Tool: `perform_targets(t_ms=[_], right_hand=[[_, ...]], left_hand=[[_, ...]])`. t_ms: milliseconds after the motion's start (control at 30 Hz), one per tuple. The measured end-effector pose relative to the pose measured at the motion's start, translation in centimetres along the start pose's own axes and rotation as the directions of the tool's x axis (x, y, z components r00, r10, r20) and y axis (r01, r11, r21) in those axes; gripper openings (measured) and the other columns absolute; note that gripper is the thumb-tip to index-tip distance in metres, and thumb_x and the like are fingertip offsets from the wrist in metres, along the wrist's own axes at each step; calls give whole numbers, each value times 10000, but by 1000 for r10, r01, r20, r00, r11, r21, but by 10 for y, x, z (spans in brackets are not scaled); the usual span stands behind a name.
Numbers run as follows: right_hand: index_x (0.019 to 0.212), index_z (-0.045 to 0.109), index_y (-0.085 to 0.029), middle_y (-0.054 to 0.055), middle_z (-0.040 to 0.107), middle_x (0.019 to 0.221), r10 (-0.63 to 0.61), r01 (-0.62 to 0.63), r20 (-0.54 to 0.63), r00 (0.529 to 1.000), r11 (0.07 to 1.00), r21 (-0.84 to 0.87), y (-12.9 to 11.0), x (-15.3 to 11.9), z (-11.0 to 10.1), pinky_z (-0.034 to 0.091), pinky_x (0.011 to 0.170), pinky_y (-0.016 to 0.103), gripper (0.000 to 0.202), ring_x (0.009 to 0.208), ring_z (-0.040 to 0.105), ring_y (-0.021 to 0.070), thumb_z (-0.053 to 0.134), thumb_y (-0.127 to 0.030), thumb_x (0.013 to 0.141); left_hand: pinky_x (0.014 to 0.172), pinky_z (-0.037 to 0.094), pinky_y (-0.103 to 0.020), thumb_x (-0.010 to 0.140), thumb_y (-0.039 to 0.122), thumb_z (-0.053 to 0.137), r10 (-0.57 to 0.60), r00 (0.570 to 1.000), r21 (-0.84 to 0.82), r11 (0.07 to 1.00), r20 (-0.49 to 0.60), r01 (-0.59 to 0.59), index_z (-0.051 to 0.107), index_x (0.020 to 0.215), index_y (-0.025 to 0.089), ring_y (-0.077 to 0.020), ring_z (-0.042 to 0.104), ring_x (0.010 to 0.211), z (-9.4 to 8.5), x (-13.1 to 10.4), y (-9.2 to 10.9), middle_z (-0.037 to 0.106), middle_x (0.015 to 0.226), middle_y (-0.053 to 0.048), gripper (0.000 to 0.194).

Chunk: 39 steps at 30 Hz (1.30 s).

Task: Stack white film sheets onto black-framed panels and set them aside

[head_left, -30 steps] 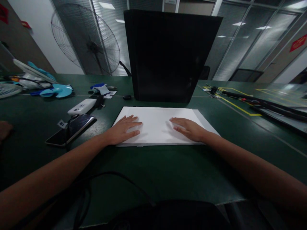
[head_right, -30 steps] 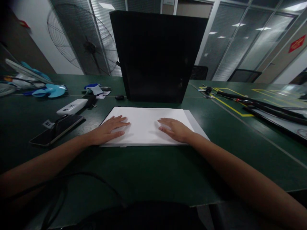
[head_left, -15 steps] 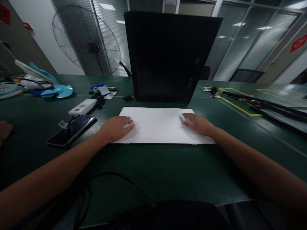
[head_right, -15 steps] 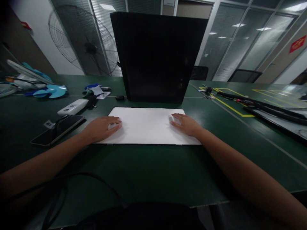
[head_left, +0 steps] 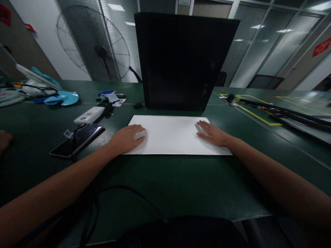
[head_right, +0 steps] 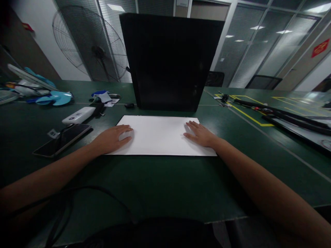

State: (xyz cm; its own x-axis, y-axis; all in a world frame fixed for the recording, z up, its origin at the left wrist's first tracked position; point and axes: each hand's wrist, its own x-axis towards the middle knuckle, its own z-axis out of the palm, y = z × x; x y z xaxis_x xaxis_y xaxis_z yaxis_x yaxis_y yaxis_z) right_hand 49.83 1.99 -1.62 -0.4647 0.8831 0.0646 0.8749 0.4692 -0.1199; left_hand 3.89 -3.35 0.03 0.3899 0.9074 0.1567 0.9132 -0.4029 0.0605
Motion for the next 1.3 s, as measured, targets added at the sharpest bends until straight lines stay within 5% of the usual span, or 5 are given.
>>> perform_targets(t_ms=[233, 500, 767, 967, 1300], right_hand=[[1702, 210, -230, 98, 132, 1727, 20, -18, 38, 999, 999, -42, 1, -1, 3, 112, 1323, 506, 959, 1603, 81, 287, 237, -838, 961], [1696, 238, -256, 90, 155, 1722, 27, -27, 15, 1000, 999, -34, 0, -1, 3, 147, 1312, 551, 930, 1597, 116, 311, 248, -831, 966], [1700, 222, -237, 99, 129, 1725, 35, -34, 38, 999, 999, -25, -2, -1, 1, 133, 1311, 562, 946, 1599, 100, 317, 255, -832, 966], [1695, 242, -259, 94, 158, 1718, 22, -22, 14, 1000, 999, -29, -2, -2, 2, 139, 1305, 590, 923, 1595, 129, 330, 267, -827, 967], [1703, 191, -261, 59, 103, 1731, -45, 43, 85, 995, 999, 18, -9, -4, -8, 61, 1318, 564, 896, 1608, 71, 287, 256, -799, 989]], left_hand=[[1257, 272, -573, 1026, 614, 334, -41, 996, 15, 999, 73, 40, 433, 1588, 190, -388, 332, 1563, 4, -2, -3, 366, 1693, -172, 710], [1248, 222, -651, 1027, 612, 306, -87, 989, -1, 996, 117, 87, 378, 1608, 242, -416, 244, 1591, 7, -3, -5, 284, 1733, -151, 692], [1268, 160, -634, 975, 809, 230, -105, 982, -2, 994, 156, 107, 298, 1661, 214, -415, 119, 1618, 6, -4, 1, 182, 1759, -155, 910], [1277, 152, -613, 989, 790, 230, -37, 985, -2, 999, 170, 38, 212, 1689, 317, -390, 107, 1622, 4, -4, 3, 140, 1772, -73, 845], [1267, 171, -624, 995, 790, 236, -30, 986, -25, 999, 165, 35, 268, 1677, 304, -420, 125, 1612, 4, -2, 3, 175, 1763, -102, 839]])
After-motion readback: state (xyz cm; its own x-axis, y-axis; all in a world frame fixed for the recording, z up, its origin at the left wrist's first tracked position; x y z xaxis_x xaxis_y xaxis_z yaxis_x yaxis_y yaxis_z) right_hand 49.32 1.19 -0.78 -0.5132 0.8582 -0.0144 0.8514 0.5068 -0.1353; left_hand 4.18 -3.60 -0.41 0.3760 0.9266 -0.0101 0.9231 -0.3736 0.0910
